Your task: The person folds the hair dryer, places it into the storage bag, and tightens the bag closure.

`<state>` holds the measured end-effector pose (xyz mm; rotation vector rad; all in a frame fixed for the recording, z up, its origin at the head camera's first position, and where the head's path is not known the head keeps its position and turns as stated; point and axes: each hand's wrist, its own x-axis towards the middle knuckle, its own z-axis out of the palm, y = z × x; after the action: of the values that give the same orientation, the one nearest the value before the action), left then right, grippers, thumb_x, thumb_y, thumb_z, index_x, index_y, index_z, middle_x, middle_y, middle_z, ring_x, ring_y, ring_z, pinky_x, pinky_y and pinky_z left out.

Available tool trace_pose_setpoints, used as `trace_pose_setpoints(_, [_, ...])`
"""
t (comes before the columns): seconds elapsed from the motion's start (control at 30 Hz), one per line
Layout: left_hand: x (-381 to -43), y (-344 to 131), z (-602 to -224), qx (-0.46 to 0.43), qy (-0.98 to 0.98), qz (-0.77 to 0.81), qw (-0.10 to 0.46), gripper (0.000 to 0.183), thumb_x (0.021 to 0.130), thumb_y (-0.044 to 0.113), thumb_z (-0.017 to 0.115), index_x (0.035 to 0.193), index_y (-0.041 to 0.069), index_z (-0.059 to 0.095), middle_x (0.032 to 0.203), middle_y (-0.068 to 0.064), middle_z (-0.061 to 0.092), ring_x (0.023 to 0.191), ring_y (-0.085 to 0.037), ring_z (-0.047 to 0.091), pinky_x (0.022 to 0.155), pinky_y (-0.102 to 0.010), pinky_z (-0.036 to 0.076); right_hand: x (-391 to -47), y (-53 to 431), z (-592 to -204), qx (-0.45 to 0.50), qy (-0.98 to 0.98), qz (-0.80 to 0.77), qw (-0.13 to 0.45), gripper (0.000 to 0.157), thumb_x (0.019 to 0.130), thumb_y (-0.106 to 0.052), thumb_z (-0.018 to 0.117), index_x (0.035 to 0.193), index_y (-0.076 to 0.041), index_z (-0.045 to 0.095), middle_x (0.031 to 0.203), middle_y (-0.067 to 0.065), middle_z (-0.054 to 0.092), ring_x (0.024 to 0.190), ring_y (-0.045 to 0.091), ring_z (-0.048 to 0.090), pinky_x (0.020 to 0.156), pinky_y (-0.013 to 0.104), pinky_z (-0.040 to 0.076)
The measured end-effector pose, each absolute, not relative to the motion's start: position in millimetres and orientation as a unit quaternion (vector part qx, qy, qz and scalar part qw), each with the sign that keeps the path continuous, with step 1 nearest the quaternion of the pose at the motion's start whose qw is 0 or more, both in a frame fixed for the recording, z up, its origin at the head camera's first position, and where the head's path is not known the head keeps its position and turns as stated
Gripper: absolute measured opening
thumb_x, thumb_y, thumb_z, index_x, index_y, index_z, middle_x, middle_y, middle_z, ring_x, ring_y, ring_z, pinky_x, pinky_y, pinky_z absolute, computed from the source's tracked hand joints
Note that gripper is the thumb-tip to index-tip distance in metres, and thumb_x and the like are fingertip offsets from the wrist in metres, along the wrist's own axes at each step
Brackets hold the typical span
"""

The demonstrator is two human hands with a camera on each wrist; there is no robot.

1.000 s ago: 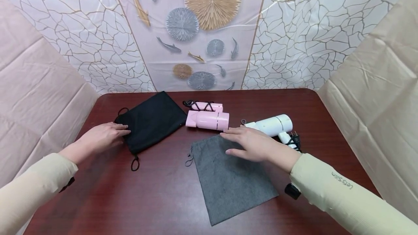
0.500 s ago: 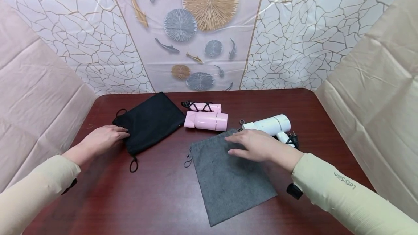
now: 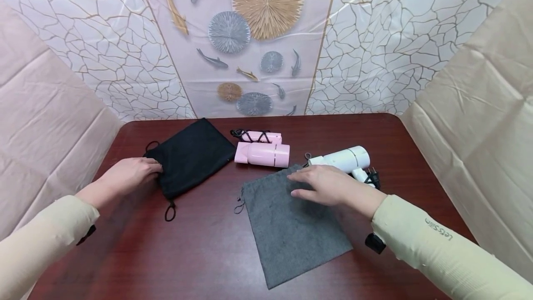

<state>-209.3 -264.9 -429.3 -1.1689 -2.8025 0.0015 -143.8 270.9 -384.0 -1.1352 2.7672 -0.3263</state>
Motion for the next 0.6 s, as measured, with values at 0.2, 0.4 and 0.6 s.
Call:
trace_pose_setpoints(0.2, [-209,-258,-403,-0.349,-0.936,-0.044,0.017,0.010,0.095,0.006,0.079,0.099,0.014,0.074,0.093,0.000,0.072,0.082,-0.022,0.071,0.071,-0.044,0.060,-148,270,-384,-0.380,0.917,-0.108,0.063,0.045,0.105,-0.038,0.070,0.140,-0.010,0.071,0.137,0.007,0.073,0.129,0.029,0.068,0.105,0.053,0.055])
trace_pose_setpoints(0.4, [-213,-247,-373,-0.348,-0.934,-0.077,0.013,0.010,0.098,0.008,0.076,0.107,0.012,0.076,0.104,-0.002,0.078,0.090,-0.025,0.074,0.079,-0.048,0.060,-153,266,-383,-0.387,0.913,-0.113,0.057,0.045,0.105,-0.037,0.069,0.141,-0.010,0.071,0.137,0.008,0.072,0.129,0.031,0.068,0.104,0.055,0.055])
trace_pose_setpoints(0.6, [-219,-240,-348,-0.351,-0.932,-0.090,0.011,0.006,0.099,0.008,0.076,0.103,0.012,0.075,0.095,0.000,0.076,0.080,-0.019,0.070,0.074,-0.045,0.058,-158,263,-383,-0.400,0.908,-0.117,0.051,0.045,0.104,-0.035,0.071,0.141,-0.008,0.071,0.136,0.008,0.073,0.128,0.030,0.068,0.105,0.054,0.055])
